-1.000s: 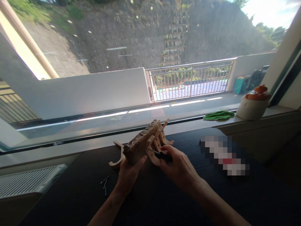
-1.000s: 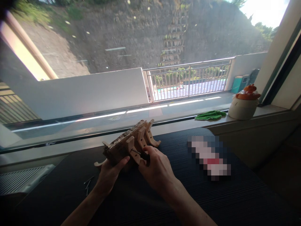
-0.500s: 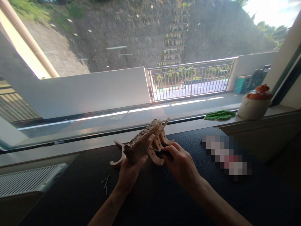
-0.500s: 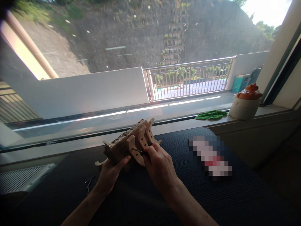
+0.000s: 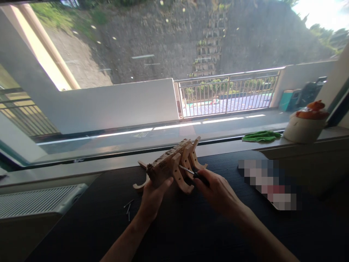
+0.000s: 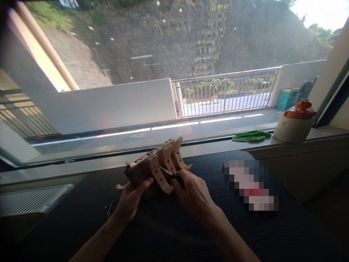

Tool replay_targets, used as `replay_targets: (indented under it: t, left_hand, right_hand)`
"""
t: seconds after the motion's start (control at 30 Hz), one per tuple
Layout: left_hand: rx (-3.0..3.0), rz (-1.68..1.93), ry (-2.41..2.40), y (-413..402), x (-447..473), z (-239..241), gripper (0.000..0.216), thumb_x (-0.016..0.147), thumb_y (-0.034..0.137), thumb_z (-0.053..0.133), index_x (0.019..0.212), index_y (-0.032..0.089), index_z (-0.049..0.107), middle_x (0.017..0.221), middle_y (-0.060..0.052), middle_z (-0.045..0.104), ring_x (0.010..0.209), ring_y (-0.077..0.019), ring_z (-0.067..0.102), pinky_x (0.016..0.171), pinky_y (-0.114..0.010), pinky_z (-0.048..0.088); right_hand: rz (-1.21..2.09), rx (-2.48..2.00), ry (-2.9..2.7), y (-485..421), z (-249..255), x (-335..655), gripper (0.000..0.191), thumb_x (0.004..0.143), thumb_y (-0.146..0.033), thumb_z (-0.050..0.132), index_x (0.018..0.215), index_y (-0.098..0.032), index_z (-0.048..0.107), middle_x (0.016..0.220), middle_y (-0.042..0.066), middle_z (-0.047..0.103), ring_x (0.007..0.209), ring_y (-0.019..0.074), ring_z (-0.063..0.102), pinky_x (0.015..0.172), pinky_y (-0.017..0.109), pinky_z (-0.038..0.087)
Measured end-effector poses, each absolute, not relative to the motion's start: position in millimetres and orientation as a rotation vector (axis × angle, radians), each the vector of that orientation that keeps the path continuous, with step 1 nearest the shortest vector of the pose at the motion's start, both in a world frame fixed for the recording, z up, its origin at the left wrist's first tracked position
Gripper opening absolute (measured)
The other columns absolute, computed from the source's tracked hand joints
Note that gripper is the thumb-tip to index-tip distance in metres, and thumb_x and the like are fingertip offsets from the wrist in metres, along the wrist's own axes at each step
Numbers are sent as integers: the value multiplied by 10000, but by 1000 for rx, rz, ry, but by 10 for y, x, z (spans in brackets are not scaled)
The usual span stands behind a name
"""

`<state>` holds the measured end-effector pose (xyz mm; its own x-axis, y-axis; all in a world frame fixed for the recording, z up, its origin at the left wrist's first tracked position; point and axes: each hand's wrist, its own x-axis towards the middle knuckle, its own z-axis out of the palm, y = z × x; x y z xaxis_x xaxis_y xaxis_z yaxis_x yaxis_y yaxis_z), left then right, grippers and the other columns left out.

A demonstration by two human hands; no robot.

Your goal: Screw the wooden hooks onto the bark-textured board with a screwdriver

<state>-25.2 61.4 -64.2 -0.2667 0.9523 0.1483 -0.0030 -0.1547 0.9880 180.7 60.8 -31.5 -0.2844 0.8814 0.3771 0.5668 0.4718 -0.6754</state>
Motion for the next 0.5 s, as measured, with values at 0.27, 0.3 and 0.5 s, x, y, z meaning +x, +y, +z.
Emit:
replay_targets:
  t: [0.27, 0.3, 0.5]
  left_hand:
    - [963, 1538, 1116, 569, -183, -559, 557, 653, 348, 685, 1155, 145, 552, 998, -87, 674, 859, -243, 643, 788, -359, 504]
    - [964, 1537, 1104, 570, -184, -561, 561, 665, 340, 678, 1171, 144, 538, 1010, -90, 670, 867, -244, 641, 788, -361, 504]
    - [988, 1534, 1136, 580, -206, -587, 487, 668, 309, 678, 1111, 133, 576, 1053, -86, 655, 918, -244, 626, 811, -342, 497]
  right_hand:
    - [718, -1244, -1953, 587, -353, 1746, 245, 769, -423, 527, 897, -214, 532, 725, -4, 605, 629, 145, 544, 552, 240, 375]
    - [734, -1244, -1976, 572, -367, 1727, 284, 739, -435, 562, 926, -222, 536, 703, -13, 604, 609, 143, 542, 540, 237, 373]
    - [700, -1123, -2039, 541, -500, 1627, 257, 759, -238, 543, 1015, -239, 559, 843, 3, 650, 737, 156, 591, 644, 244, 408]
